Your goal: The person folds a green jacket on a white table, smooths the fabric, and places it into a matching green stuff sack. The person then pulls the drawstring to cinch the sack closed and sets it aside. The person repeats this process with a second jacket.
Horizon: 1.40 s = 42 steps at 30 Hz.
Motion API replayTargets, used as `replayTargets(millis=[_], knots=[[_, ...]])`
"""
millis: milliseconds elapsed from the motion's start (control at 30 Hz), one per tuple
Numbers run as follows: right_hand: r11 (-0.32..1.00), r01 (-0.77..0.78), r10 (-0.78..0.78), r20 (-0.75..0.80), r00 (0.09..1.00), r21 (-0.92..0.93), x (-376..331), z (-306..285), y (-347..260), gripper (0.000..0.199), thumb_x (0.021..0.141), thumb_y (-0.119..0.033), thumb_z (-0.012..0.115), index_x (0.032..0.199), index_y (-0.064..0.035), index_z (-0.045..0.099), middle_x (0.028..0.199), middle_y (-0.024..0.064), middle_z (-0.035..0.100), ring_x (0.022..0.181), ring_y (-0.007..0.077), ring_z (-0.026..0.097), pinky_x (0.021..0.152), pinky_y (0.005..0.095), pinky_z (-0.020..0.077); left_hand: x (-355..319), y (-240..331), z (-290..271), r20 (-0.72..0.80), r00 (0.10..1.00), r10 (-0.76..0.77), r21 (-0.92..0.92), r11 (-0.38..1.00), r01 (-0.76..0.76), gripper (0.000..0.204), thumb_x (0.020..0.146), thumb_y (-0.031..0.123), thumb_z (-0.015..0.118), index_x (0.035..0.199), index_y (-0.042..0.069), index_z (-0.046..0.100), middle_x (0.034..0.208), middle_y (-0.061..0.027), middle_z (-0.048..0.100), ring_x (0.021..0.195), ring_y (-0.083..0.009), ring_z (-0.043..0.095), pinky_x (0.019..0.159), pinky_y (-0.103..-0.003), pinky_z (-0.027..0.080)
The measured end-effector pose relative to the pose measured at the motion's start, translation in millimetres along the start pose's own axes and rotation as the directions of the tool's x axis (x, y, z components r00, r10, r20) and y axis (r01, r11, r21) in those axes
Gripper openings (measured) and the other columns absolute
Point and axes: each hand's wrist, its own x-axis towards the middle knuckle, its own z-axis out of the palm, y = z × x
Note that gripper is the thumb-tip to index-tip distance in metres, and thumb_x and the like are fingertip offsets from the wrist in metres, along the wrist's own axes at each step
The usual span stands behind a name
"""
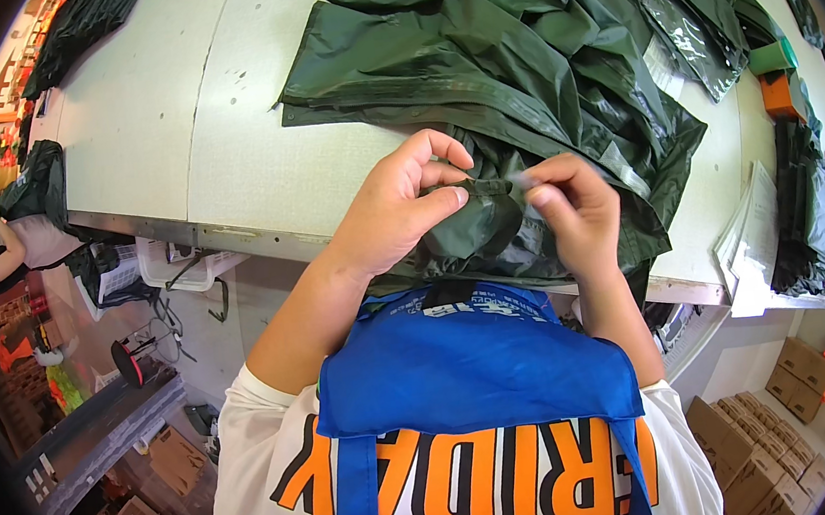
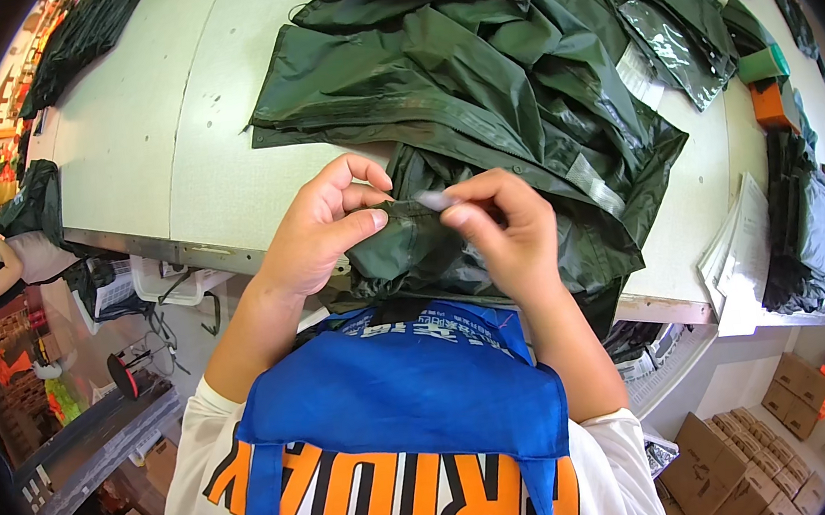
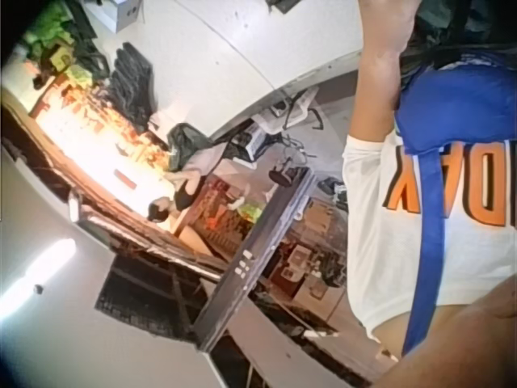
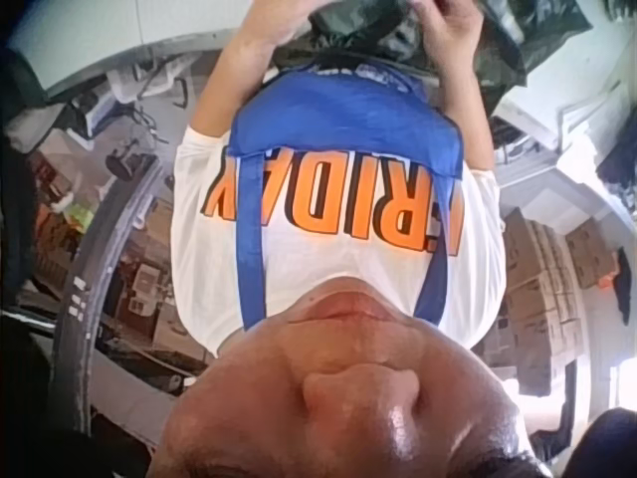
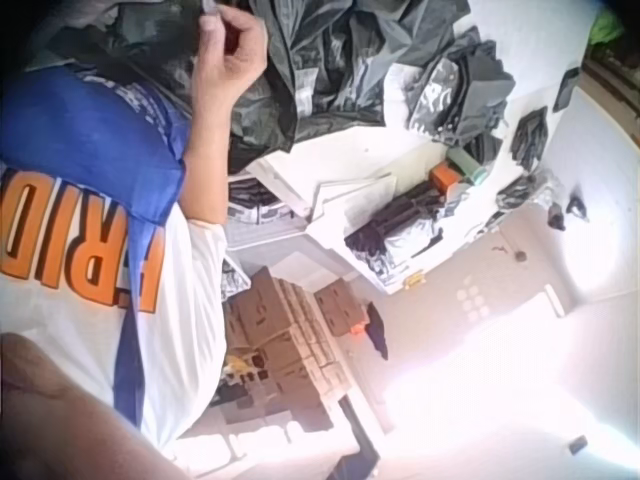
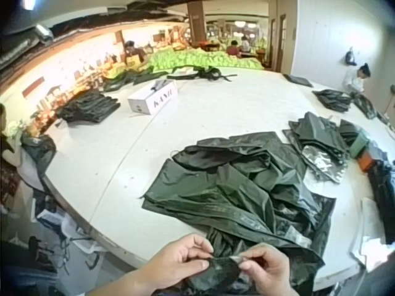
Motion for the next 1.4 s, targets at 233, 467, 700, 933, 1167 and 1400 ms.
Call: replayTargets(millis=[233,467,700,933,1167,1400], knots=[[0.945,0.208,-0.174,0.15,0.973,-0.253,0,9,1,0.023,0.07,-0.002,0.076,0.089,-0.0045,0.065,0.075,0.0006,0.054,0.063,0.0072,0.047,0.056,0.02,0.0355,1,0,-1,-0.001,1.0,0.015,-0.016,1.0,-0.015,0.024,0.084,-0.005,0.054,0.105,0.005,0.049,0.096,-0.0047,0.062,0.086,-0.0061,0.057,0.078,-0.02,0.045],[0.726,-0.204,0.038,0.257,0.966,0.657,-1,-20,-9,0.022,0.084,-0.017,0.066,0.069,-0.0016,0.06,0.068,0.0043,0.055,0.056,0.0123,0.047,0.052,0.0255,0.0379,3,-1,-7,-0.075,0.996,0.039,-0.022,0.999,-0.041,0.024,0.083,-0.003,0.056,0.104,0.005,0.05,0.096,-0.0037,0.061,0.086,-0.0066,0.058,0.08,-0.02,0.044],[0.976,-0.22,0.188,0.49,0.851,0.006,-1,-51,-21,0.026,0.079,-0.023,0.072,0.089,-0.0002,0.066,0.068,0.002,0.055,0.06,0.0086,0.049,0.054,0.0215,0.0356,17,-3,-17,-0.067,0.998,0.023,-0.25,0.967,-0.039,0.021,0.083,-0.004,0.054,0.102,0.007,0.052,0.094,-0.0017,0.057,0.089,-0.0084,0.055,0.078,-0.023,0.046],[0.801,0.472,-0.381,0.294,0.877,-0.369,-14,8,-15,0.033,0.065,-0.004,0.08,0.095,-0.008,0.067,0.08,0.0056,0.055,0.064,0.0191,0.055,0.054,0.0288,0.0444,34,-7,-22,-0.089,0.996,0.003,-0.457,0.889,-0.043,0.015,0.087,-0.001,0.051,0.097,0.009,0.051,0.09,-0.0021,0.059,0.084,-0.0121,0.059,0.075,-0.027,0.051],[0.784,0.517,-0.444,0.271,0.854,-0.343,-8,16,0,0.025,0.064,0.003,0.069,0.086,-0.0093,0.068,0.085,0.0067,0.055,0.066,0.0203,0.055,0.057,0.0308,0.0465,29,-7,-18,-0.144,0.989,-0.038,-0.401,0.916,-0.023,0.012,0.085,0.001,0.05,0.094,0.009,0.052,0.088,0.0006,0.055,0.082,-0.0097,0.055,0.075,-0.026,0.048],[0.983,-0.076,0.045,0.18,0.983,0.17,-5,6,-3,0.006,0.082,-0.005,0.066,0.08,-0.0011,0.062,0.086,0.0041,0.054,0.076,0.0105,0.047,0.067,0.0237,0.0375,12,3,-8,-0.167,0.833,0.527,0.68,0.673,-0.289,0.021,0.08,0.009,0.061,0.1,0.009,0.058,0.106,-0.0049,0.06,0.102,-0.0184,0.054,0.092,-0.033,0.04]])
